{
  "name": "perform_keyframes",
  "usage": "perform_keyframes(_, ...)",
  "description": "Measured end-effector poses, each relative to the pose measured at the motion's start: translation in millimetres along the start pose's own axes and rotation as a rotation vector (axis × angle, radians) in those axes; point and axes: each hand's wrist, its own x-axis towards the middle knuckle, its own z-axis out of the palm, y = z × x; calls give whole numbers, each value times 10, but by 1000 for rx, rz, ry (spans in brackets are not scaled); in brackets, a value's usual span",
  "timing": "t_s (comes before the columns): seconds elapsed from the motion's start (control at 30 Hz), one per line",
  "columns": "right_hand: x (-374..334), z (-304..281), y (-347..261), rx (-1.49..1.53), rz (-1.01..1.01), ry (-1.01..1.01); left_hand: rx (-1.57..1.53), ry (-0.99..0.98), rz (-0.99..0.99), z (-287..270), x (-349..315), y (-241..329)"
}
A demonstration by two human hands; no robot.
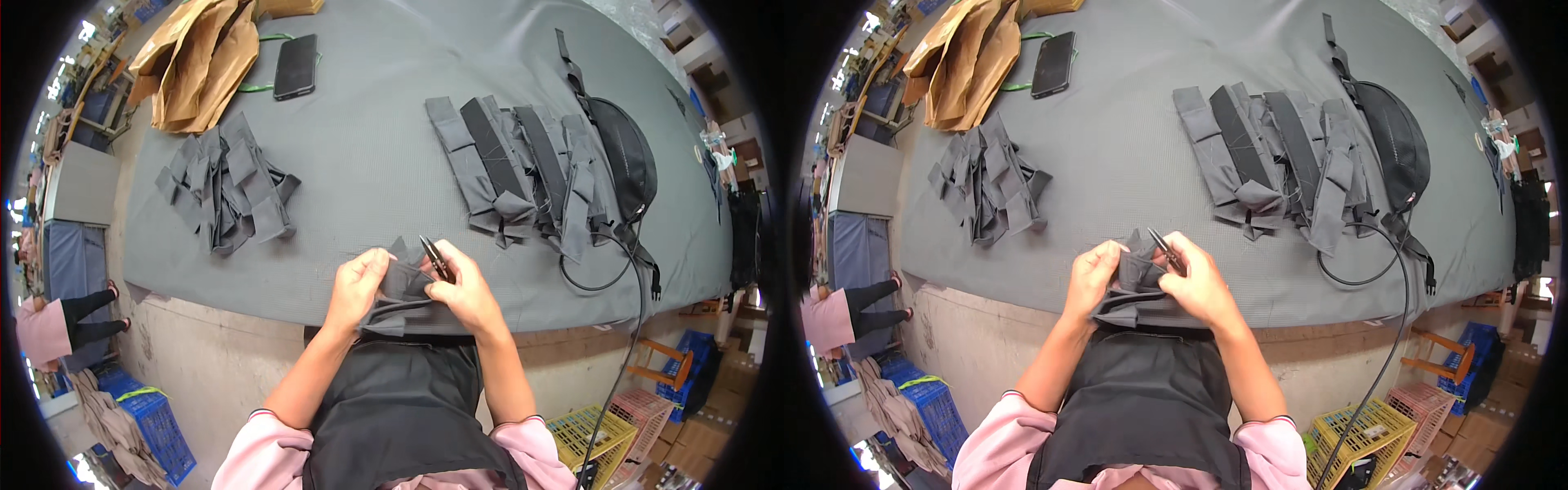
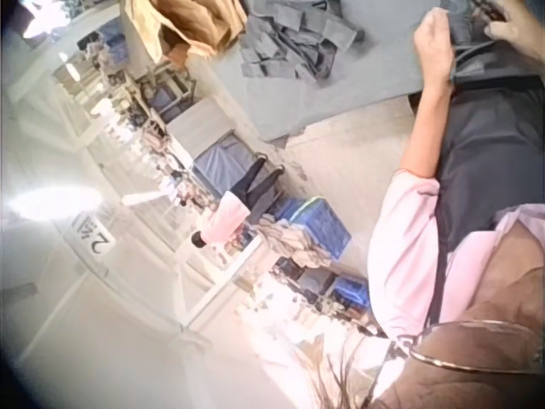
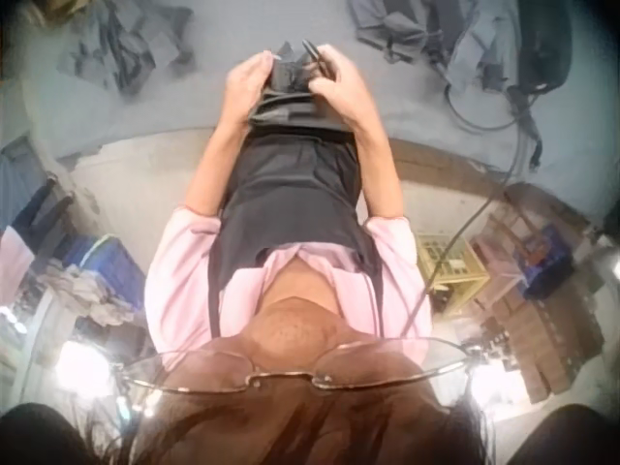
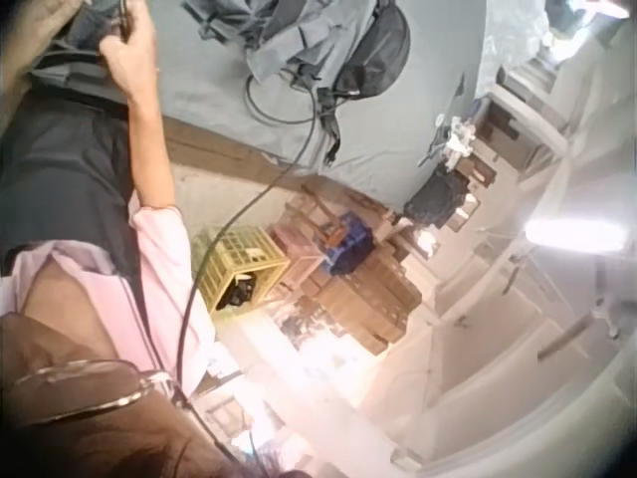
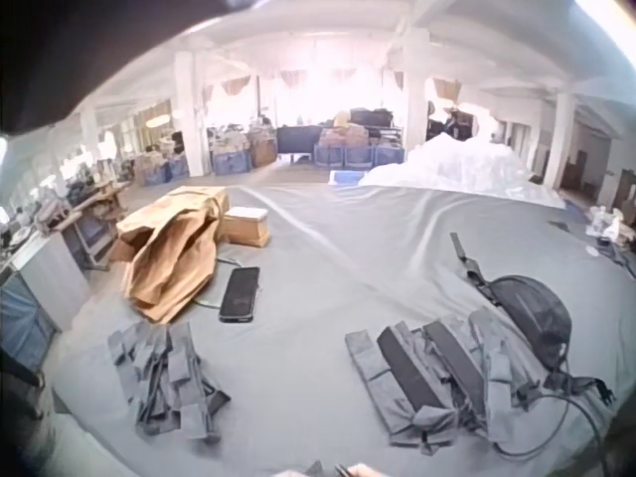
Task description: The person uses a utility knife to cut small rectangular pieces of dark gray fabric on a large gray work surface. They repeatedly pick up fabric strips, cut them into smaller segments, and place the finished pieces into a growing pile on the table.
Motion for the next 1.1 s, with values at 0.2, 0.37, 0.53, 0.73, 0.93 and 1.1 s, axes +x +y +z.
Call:
perform_keyframes(0.2, -266, 165, -153, -685, -505, 363, 38, 59, -92, 85, -15, 130)
perform_keyframes(0.37, -286, 43, -267, -907, -625, 271, 112, 55, -82, 39, -2, 77)
perform_keyframes(0.53, -256, -2, -358, -1054, -767, 251, 27, -5, -117, 39, 5, 103)
perform_keyframes(0.73, -205, -132, -373, -1158, -922, 112, 88, -110, -182, -48, 1, 163)
perform_keyframes(0.93, -229, -211, -372, -1025, -864, -81, 62, -233, -297, -93, -2, 209)
perform_keyframes(1.1, -261, -217, -218, -38, -395, -314, 82, -292, -335, -70, -1, 173)
